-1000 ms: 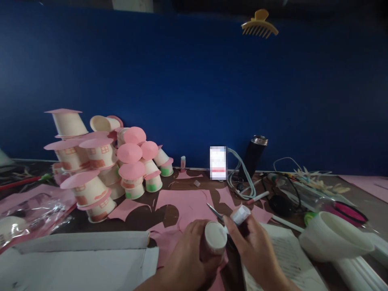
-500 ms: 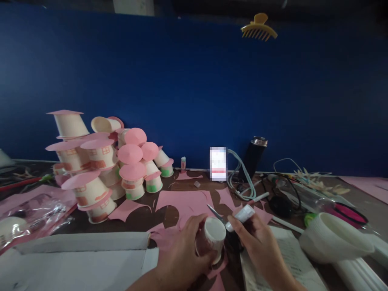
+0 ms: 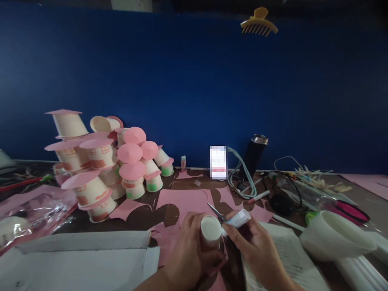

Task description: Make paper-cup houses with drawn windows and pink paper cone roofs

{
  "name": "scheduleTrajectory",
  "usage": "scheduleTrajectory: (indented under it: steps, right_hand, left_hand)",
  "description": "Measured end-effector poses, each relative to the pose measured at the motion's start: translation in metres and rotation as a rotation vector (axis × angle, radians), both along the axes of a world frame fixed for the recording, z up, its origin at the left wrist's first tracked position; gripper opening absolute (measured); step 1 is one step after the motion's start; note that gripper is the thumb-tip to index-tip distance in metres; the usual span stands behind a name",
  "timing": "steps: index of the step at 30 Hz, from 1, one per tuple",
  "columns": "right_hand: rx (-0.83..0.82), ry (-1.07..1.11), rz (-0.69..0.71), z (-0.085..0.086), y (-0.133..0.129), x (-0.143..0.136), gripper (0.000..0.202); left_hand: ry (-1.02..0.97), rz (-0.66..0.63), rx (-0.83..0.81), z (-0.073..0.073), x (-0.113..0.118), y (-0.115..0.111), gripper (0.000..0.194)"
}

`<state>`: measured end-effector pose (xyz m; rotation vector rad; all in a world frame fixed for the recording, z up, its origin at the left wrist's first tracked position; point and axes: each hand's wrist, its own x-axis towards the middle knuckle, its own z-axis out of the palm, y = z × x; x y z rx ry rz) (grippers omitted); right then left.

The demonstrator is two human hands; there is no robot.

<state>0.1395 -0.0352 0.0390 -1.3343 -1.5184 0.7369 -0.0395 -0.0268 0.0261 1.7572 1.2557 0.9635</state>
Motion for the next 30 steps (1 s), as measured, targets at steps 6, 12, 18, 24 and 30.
scheduleTrajectory:
  steps: [6, 12, 18, 24, 30]
  right_hand:
    - [0.039, 0.068, -0.020, -0.0017, -0.0003, 0.0013, 0.028]
    - [0.236, -0.070, 0.131, -0.0084, 0.0066, 0.0033, 0.017]
    - [0.376, -0.156, 0.230, -0.0062, 0.0044, 0.0030, 0.023]
    - [0.371, -0.186, 0.287, -0.0086, 0.0017, 0.0062, 0.028]
    - [0.417, -0.224, 0.260, -0.0087, 0.0030, 0.0075, 0.031]
  left_hand:
    - [-0.016, -0.014, 0.033, 0.0018, -0.0020, 0.0008, 0.057]
    - [-0.067, -0.007, 0.033, 0.0009, -0.0034, -0.0014, 0.050]
    - [-0.149, 0.015, -0.075, 0.0070, -0.0037, -0.0009, 0.045]
    - [-0.262, -0.024, -0.165, 0.0084, -0.0065, 0.0010, 0.049]
    - [-0.400, -0.053, -0.255, 0.0069, -0.0040, 0.0030, 0.047]
